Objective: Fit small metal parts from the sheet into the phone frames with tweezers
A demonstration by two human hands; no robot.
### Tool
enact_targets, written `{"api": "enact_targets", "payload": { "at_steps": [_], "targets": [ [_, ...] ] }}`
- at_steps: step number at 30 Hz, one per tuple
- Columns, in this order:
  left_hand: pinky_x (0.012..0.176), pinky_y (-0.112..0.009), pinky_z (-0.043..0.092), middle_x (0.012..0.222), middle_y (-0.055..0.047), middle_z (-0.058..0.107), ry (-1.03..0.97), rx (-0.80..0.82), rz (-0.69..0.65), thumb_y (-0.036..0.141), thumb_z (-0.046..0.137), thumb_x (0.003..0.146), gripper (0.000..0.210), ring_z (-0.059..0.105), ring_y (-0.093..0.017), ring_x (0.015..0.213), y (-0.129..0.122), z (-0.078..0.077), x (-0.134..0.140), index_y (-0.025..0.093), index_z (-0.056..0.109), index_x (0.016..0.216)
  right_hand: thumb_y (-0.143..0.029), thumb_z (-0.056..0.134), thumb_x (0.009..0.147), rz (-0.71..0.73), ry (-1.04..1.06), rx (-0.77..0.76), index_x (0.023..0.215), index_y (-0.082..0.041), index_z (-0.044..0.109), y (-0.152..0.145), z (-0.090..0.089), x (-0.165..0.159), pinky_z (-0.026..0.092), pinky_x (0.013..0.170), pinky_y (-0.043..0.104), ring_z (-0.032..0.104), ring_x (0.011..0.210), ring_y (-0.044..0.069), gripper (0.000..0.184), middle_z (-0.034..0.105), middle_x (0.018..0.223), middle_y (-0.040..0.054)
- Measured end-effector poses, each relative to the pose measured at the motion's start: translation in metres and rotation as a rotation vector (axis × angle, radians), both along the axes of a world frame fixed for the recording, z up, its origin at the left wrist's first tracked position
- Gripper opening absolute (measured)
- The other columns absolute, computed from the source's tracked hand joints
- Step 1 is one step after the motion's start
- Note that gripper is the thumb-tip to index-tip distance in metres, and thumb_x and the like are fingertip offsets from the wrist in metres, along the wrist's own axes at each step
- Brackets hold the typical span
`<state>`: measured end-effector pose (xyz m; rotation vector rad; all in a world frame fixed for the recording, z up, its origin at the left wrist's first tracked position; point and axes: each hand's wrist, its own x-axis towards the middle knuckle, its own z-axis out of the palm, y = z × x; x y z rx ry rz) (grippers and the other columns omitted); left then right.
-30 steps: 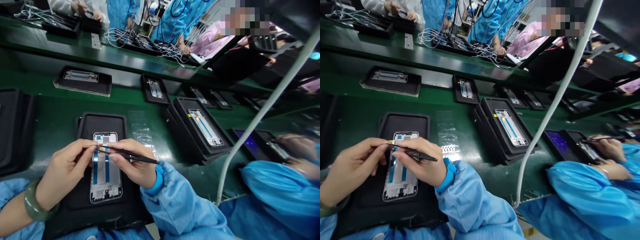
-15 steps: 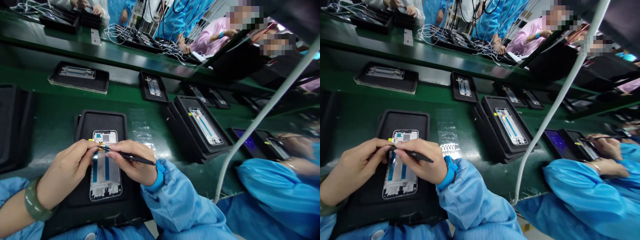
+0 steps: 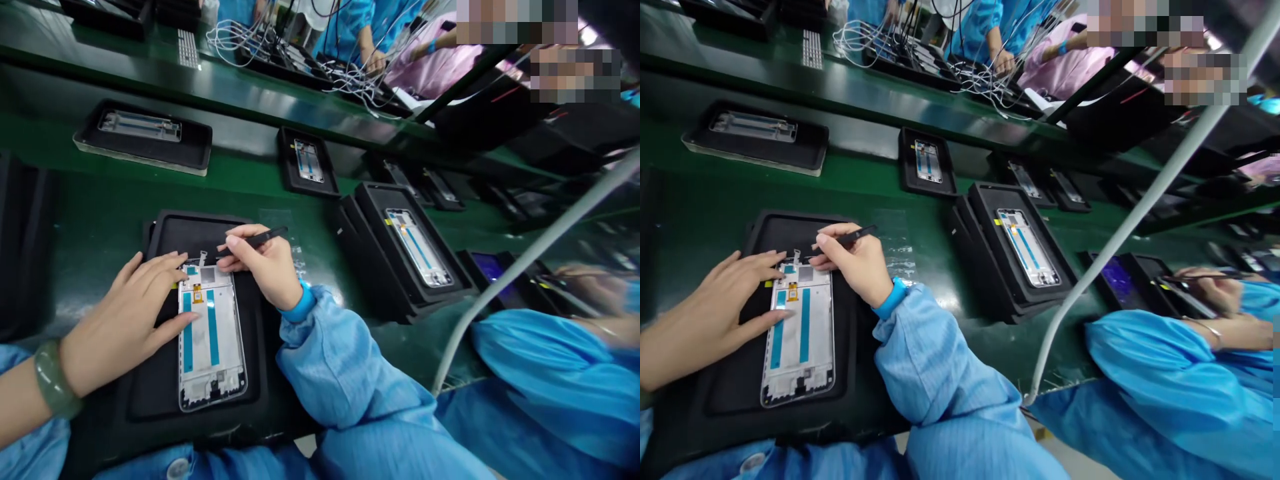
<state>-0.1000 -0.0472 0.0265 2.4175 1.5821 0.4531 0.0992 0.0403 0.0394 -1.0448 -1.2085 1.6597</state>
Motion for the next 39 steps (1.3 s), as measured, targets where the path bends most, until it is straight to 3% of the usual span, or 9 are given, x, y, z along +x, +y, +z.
{"api": "enact_targets", "payload": {
  "at_steps": [12,39],
  "targets": [
    [0.115,-0.052,0.024,0.142,-0.009,0.048,-0.038,-0.026,0.011,0.056,0.045,0.089,0.049,0.041,-0.025,0.134,-0.0027,0.0004,0.0002,0.022,0.046,0.124,-0.044,0.075,0.071,0.119,-0.131,0.007,0.09,-0.015,0.061,0.0028,0.0014,-0.0033,0.06,0.06,0.024,0.07,0.06,0.014,0.037,0.065,0.064,-0.0021],
    [0.116,-0.053,0.024,0.142,-0.008,0.048,-0.07,-0.039,0.015,0.052,0.049,0.088,0.047,0.044,-0.028,0.132,-0.0026,-0.0005,-0.0002,0.023,0.047,0.125,-0.046,0.074,0.072,0.129,-0.141,0.035,0.087,-0.016,0.061,0.0026,0.0025,-0.0035,0.059,0.056,0.021,0.069,0.058,0.011,0.036,0.065,0.065,-0.0028]
  ]
}}
